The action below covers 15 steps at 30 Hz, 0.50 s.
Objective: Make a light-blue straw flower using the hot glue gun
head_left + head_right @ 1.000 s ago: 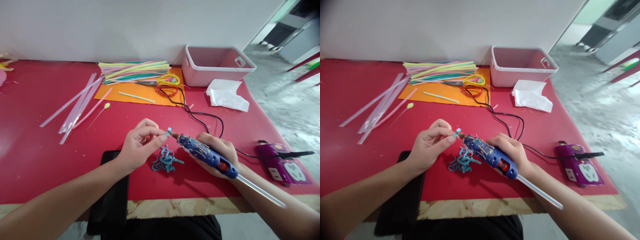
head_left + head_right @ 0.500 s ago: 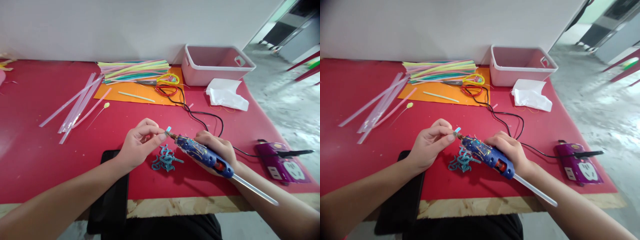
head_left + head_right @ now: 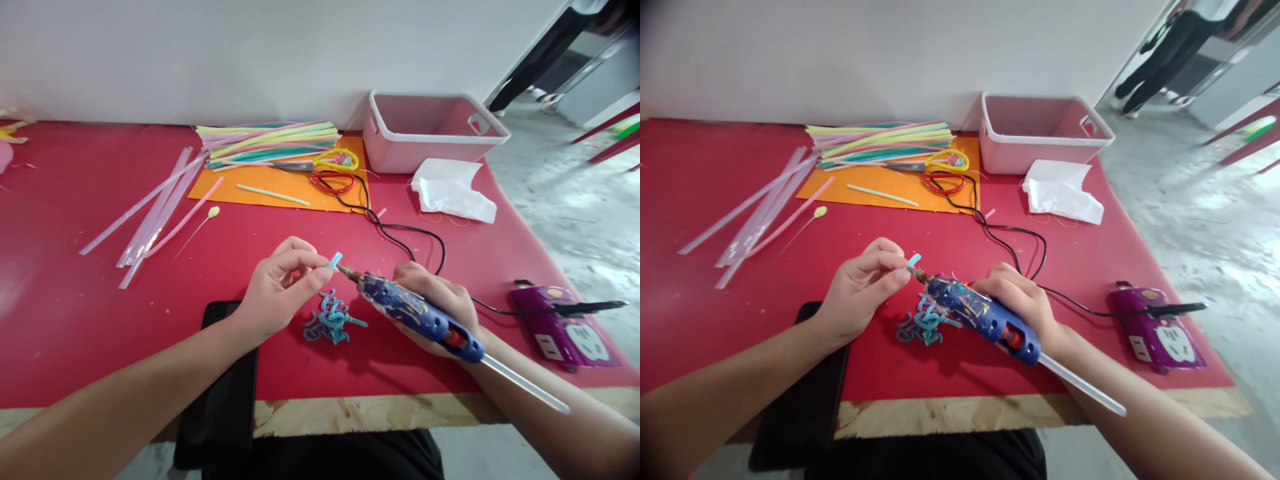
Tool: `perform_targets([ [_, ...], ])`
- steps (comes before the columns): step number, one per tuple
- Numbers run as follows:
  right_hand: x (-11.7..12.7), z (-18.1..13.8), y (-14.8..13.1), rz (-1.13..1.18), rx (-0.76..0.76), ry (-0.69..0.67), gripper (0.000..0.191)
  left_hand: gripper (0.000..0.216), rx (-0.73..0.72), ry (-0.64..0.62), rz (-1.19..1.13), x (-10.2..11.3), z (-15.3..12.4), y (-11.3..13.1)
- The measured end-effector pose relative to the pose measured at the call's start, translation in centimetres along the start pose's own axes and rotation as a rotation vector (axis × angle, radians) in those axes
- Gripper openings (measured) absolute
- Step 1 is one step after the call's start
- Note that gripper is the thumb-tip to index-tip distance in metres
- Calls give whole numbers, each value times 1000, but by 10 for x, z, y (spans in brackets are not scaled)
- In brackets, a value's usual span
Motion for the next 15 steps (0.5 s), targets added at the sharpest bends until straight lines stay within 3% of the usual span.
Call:
perform_targets([
  [6, 3, -1, -2, -101, -120, 71, 26, 10, -14, -11, 12, -2, 0, 5],
  [15, 1, -1, 0, -102, -100, 35, 24, 6, -63, -33, -16, -3, -1, 7],
])
Point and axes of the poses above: each hand's wrist, its own z-axis towards the middle knuckle, its own x-axis out of the back of the hand, y = z × x, the point moved 4 cm from there along z, towards the middle knuckle, and after that the axes turned 5 degrees about x, right-handed, at the moved point
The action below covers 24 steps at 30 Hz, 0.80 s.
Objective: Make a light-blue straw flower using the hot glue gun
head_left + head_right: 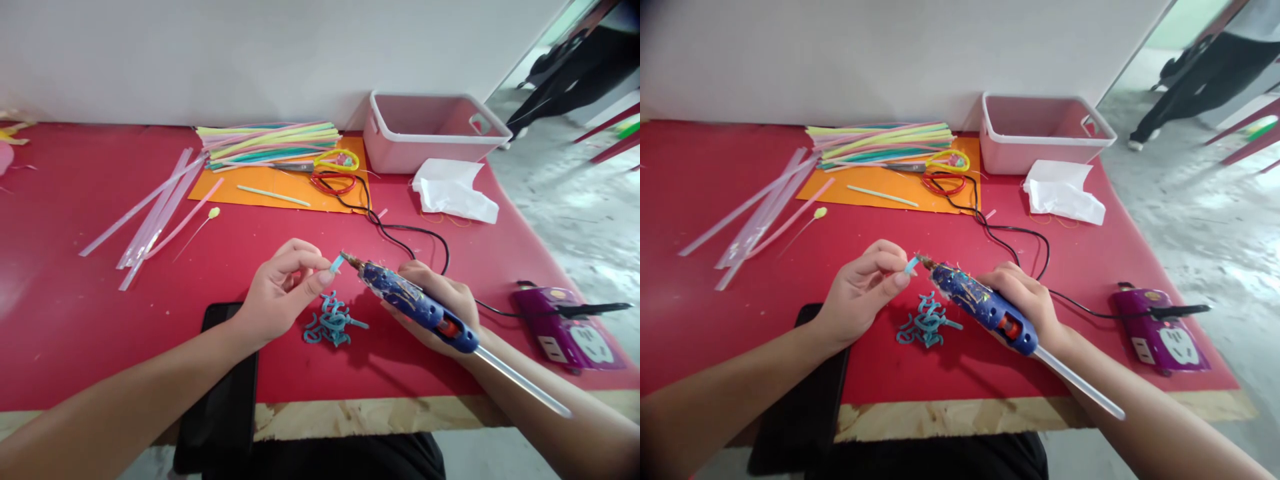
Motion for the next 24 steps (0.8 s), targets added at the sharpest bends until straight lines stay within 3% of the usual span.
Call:
perform_targets([
  [24, 0, -2, 1, 10, 25, -30, 22, 6, -13, -13, -6, 0, 0, 1],
])
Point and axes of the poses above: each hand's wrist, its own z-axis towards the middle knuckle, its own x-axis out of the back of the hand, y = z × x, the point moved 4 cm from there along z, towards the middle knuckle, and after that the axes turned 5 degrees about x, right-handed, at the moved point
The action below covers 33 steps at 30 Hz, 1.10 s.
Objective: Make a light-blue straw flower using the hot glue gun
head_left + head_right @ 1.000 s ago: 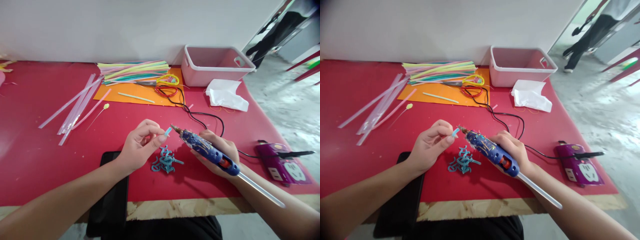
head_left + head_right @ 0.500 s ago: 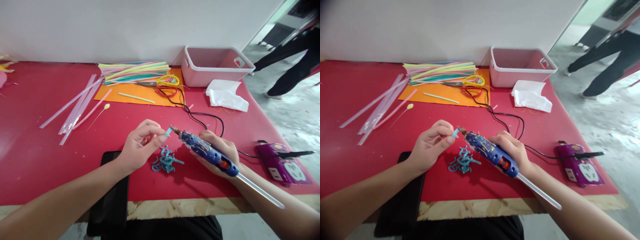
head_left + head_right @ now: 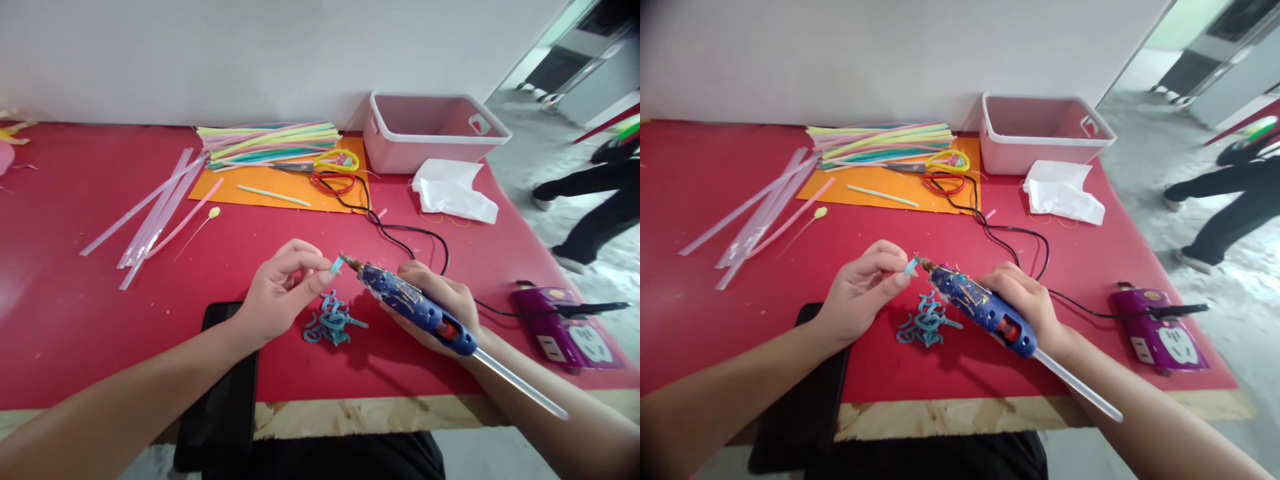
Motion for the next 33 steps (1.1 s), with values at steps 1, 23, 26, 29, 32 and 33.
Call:
perform_targets([
  [1, 0, 0, 0, 0, 2, -3, 22, 6, 1, 0, 3, 0, 0, 0],
  [23, 2, 2, 0, 22, 35, -9, 21, 11, 40, 5, 29, 0, 0, 0],
  [26, 2, 2, 0, 19, 44, -9, 23, 11, 42, -1, 24, 0, 0, 0],
  [29, 2, 3, -1, 14, 57, -14, 21, 8, 44, 2, 18, 0, 0, -1],
  [32, 1, 5, -1, 10, 58, -4, 19, 7, 36, 0, 4, 0, 0, 0],
  [33, 1, 5, -1, 8, 57, 1, 19, 7, 36, 0, 2, 0, 0, 0],
])
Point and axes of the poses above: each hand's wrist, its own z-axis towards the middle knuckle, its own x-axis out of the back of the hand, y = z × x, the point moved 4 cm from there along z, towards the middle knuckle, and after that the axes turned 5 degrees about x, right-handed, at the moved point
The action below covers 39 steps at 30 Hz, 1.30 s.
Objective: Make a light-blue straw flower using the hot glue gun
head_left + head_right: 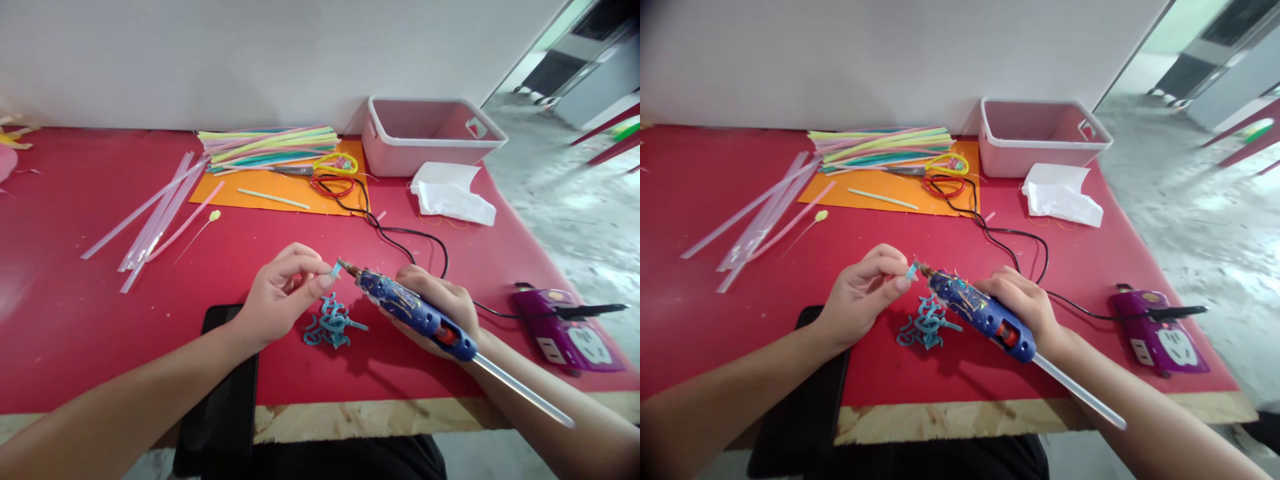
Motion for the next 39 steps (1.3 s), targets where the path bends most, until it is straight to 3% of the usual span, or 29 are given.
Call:
perform_targets([
  [39, -2, 1, -2, 33, 19, -47, 23, 12, 31, 5, 23, 0, 1, 0],
])
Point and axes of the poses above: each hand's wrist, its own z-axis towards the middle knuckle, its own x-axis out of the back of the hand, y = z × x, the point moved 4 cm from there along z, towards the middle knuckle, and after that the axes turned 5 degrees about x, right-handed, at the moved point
